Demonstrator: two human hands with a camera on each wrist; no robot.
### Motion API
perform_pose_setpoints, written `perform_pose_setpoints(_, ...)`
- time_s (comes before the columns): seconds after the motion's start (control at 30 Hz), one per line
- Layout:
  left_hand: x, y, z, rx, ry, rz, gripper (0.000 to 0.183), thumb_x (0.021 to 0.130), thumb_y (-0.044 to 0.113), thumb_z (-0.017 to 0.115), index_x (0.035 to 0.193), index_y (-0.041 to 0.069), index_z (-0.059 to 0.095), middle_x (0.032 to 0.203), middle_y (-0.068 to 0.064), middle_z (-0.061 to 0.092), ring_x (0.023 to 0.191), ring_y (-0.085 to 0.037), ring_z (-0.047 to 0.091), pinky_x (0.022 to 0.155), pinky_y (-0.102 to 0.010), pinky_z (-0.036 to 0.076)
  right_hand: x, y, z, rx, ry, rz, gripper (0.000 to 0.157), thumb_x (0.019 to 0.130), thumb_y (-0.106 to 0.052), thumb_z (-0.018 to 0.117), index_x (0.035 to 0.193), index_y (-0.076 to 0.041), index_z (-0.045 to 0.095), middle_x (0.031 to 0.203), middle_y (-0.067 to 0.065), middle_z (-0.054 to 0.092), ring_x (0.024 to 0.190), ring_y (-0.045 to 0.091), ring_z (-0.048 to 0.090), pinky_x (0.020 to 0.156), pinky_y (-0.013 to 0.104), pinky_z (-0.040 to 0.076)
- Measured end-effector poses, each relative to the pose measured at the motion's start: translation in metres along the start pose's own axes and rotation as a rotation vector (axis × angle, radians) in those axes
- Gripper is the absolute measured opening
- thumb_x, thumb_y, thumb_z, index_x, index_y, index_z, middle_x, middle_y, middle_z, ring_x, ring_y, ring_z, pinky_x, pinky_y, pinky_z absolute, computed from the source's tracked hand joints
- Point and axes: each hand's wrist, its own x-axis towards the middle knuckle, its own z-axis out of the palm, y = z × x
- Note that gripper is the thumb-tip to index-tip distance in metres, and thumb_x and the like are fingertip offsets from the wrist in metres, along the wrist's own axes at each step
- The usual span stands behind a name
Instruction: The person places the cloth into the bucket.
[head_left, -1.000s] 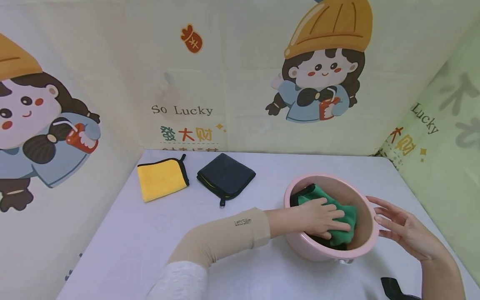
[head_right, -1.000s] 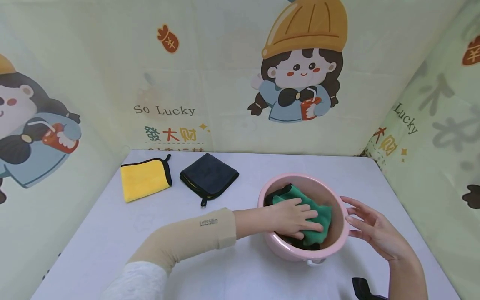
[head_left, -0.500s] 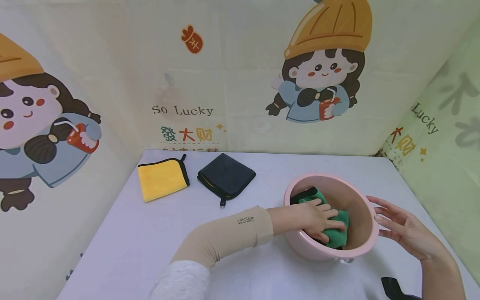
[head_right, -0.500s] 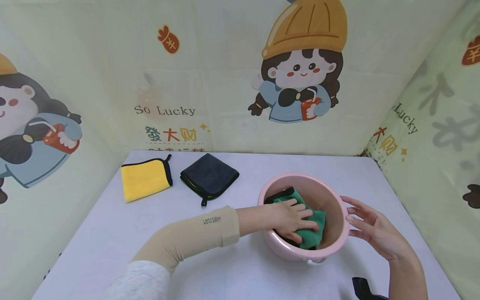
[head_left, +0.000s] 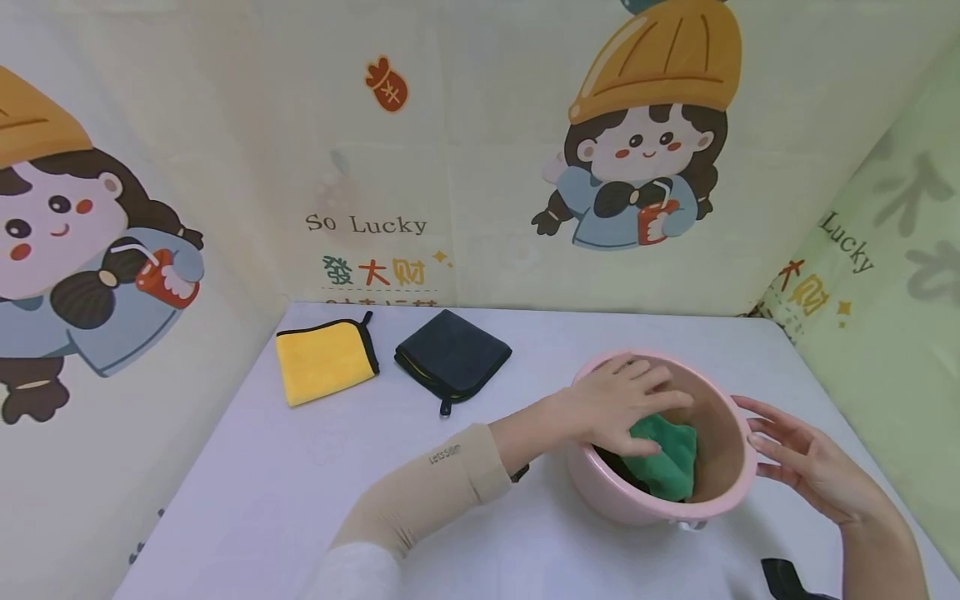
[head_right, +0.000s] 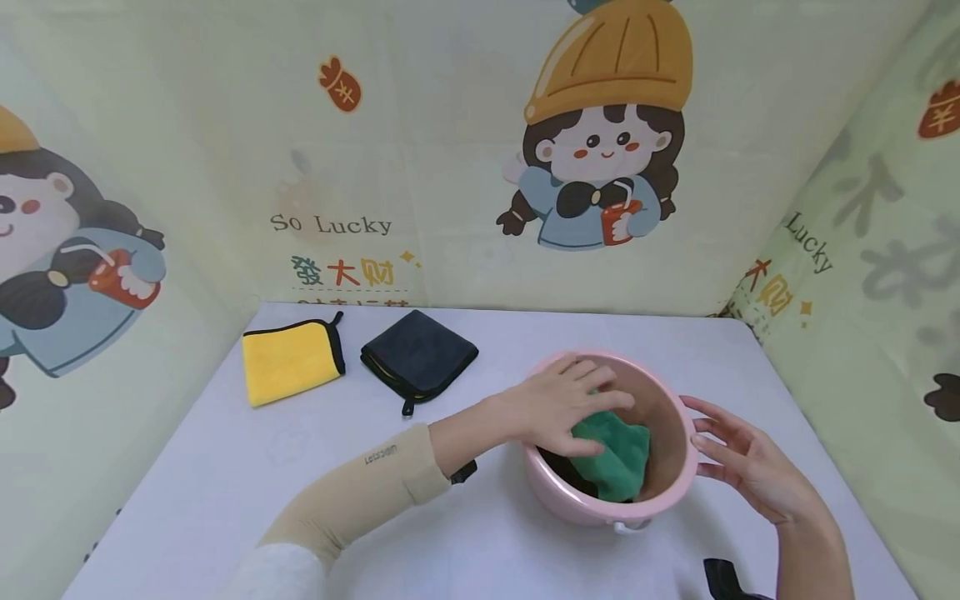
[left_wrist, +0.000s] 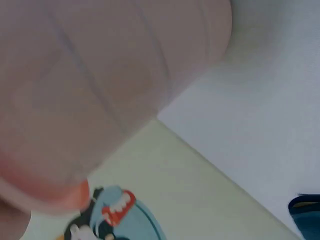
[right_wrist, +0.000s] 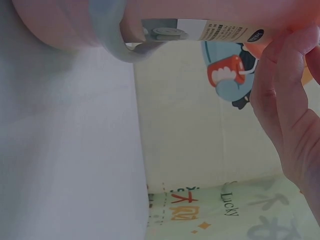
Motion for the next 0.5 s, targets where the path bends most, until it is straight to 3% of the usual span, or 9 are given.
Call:
perform_pose_setpoints(0.13,-0.026,-0.023,0.002,-0.071,0.156,-0.168,0.057,0.087,0.055,0.039,0.138,0.032,0.028,0.132,0.005,0.031,0.122,-0.012,0.027,0.104,-0.036,0.015,0.0,0.0,0.001,-0.01,0.008,0.0,0.052,0.095,0.006,0.033,0.141,-0.017,0.033,0.12,-0.009,0.055,0.103,0.005,0.056,0.077,0.031,0.052)
perform_pose_setpoints(0.23,-0.049,-0.045,0.012,-0.138,0.269,-0.308,0.052,0.087,0.051,0.042,0.133,0.029,0.034,0.129,0.001,0.034,0.121,-0.016,0.029,0.104,-0.039,0.017,0.0,0.0,0.001,-0.003,0.001,-0.008,0.052,0.095,0.006,0.032,0.142,-0.016,0.033,0.121,-0.009,0.055,0.102,0.006,0.057,0.077,0.031,0.051)
perform_pose_setpoints(0.37,-0.085,-0.08,0.036,-0.183,0.379,-0.519,0.05,0.085,0.046,0.048,0.129,0.024,0.038,0.129,-0.004,0.037,0.121,-0.022,0.031,0.103,-0.045,0.02,0.0,0.001,0.0,0.002,-0.008,-0.016,0.052,0.095,0.007,0.031,0.142,-0.015,0.032,0.121,-0.008,0.055,0.103,0.006,0.056,0.077,0.031,0.051)
perform_pose_setpoints(0.5,-0.127,-0.114,0.067,-0.195,0.43,-0.738,0.053,0.085,0.042,0.05,0.13,0.019,0.038,0.129,-0.008,0.036,0.121,-0.027,0.03,0.103,-0.049,0.016,0.0,0.001,0.0,-0.006,-0.007,-0.016,0.052,0.095,0.007,0.031,0.142,-0.014,0.03,0.122,-0.008,0.055,0.103,0.006,0.056,0.077,0.031,0.051)
